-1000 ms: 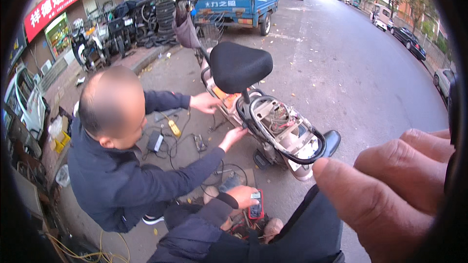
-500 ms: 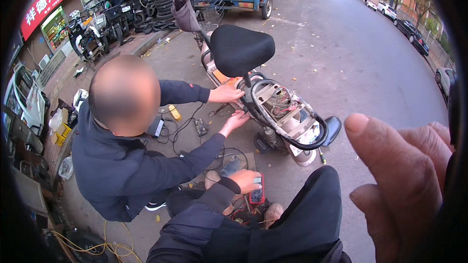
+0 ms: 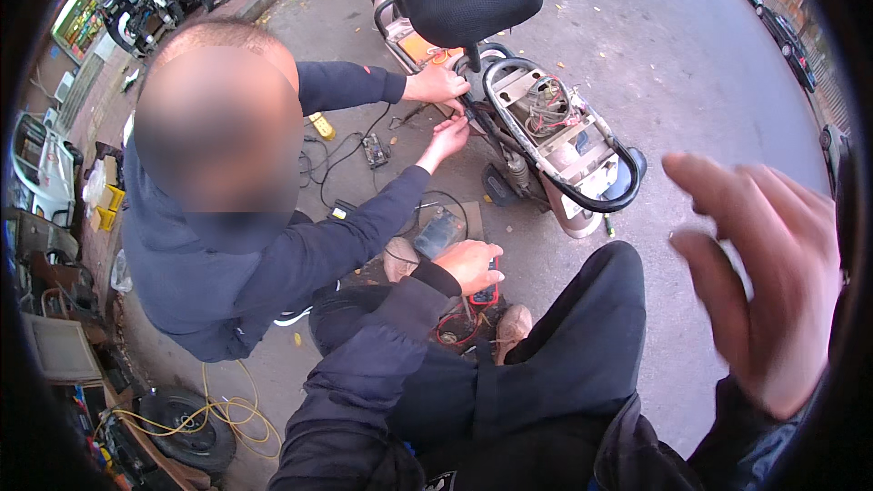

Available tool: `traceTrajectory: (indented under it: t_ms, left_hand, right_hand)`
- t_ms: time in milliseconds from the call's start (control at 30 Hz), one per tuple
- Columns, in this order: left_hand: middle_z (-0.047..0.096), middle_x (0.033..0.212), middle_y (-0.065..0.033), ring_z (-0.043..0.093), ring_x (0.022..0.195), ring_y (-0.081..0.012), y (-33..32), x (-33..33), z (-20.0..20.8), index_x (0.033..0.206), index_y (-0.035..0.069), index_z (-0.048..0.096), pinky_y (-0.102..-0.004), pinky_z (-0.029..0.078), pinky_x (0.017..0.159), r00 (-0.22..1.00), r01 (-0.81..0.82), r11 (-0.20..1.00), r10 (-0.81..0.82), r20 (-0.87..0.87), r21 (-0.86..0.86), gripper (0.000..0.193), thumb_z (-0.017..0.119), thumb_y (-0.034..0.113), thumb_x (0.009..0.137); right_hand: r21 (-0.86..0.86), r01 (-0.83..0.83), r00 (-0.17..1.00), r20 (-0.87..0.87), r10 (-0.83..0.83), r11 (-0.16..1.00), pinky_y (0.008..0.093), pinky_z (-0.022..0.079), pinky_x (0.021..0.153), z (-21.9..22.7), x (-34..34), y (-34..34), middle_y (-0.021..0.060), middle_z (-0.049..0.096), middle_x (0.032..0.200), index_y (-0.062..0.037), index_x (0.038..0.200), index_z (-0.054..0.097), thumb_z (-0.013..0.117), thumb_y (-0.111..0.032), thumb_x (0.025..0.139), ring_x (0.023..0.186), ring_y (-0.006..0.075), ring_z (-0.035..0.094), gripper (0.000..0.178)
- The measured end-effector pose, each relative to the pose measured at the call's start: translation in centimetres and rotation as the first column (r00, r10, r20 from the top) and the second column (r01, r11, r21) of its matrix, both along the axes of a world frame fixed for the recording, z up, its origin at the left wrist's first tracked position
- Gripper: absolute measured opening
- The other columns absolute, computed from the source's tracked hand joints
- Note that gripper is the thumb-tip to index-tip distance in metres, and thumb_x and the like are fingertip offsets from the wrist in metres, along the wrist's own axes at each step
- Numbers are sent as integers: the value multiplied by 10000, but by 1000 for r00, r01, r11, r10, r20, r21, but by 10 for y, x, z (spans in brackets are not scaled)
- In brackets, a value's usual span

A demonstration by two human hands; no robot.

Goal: The person sits on the ground and works on the exposed wiring of a scooter, using a multimeter to test voltage at various points. They manipulate wires and connectors while another person assists by holding probes and observing the readings.

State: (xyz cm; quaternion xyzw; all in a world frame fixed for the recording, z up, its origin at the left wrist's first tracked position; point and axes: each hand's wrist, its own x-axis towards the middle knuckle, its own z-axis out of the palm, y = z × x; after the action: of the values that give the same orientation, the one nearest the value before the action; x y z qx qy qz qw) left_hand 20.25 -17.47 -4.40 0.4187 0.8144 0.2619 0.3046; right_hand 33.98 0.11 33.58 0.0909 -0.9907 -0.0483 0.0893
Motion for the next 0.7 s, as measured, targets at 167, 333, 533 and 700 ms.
traceTrajectory:
  t_ms: [167, 333, 533, 700]
  left_hand:
    - [712, 1172, -252, 662, 1169, -424, 14, 2, 6, 1232, -8, 675, -519, 520, 1009, 1000, 25, 998, -24, -15, 52, 442, 729, 306, 927]
    - [711, 1121, -250, 692, 1066, -435, 28, 5, 12, 1081, -12, 686, -525, 551, 934, 998, 64, 995, -64, 3, 74, 324, 735, 255, 905]
    - [686, 1106, -245, 679, 1067, -443, 39, 8, 20, 1254, -17, 634, -507, 546, 932, 991, 94, 989, -104, 84, 115, 407, 702, 240, 946]
    - [703, 1065, -244, 688, 1041, -445, 51, 6, 25, 1102, -7, 674, -527, 547, 921, 991, 63, 980, -83, 100, 191, 317, 731, 227, 895]
  right_hand:
    - [-229, 76, 996, -38, -87, 971, 472, 559, 876, -103, -88, 104, 273, 712, 1046, 25, 1232, 679, 734, -270, 954, 1009, 427, 706, 409]
    - [-153, 467, 884, 100, -457, 871, 493, 511, 1029, -256, -148, 185, 311, 660, 1293, 19, 1441, 560, 631, -521, 1021, 1251, 449, 631, 687]
    - [-704, 586, 771, 332, -543, 402, 393, 584, 726, -314, -140, 199, 216, 741, 1065, 28, 1377, 599, 646, -481, 1035, 775, 251, 727, 614]
    - [-696, 541, 817, 303, -490, 473, 368, 569, 648, -306, -141, 196, 196, 739, 1012, 30, 1295, 636, 647, -439, 1048, 706, 209, 708, 530]
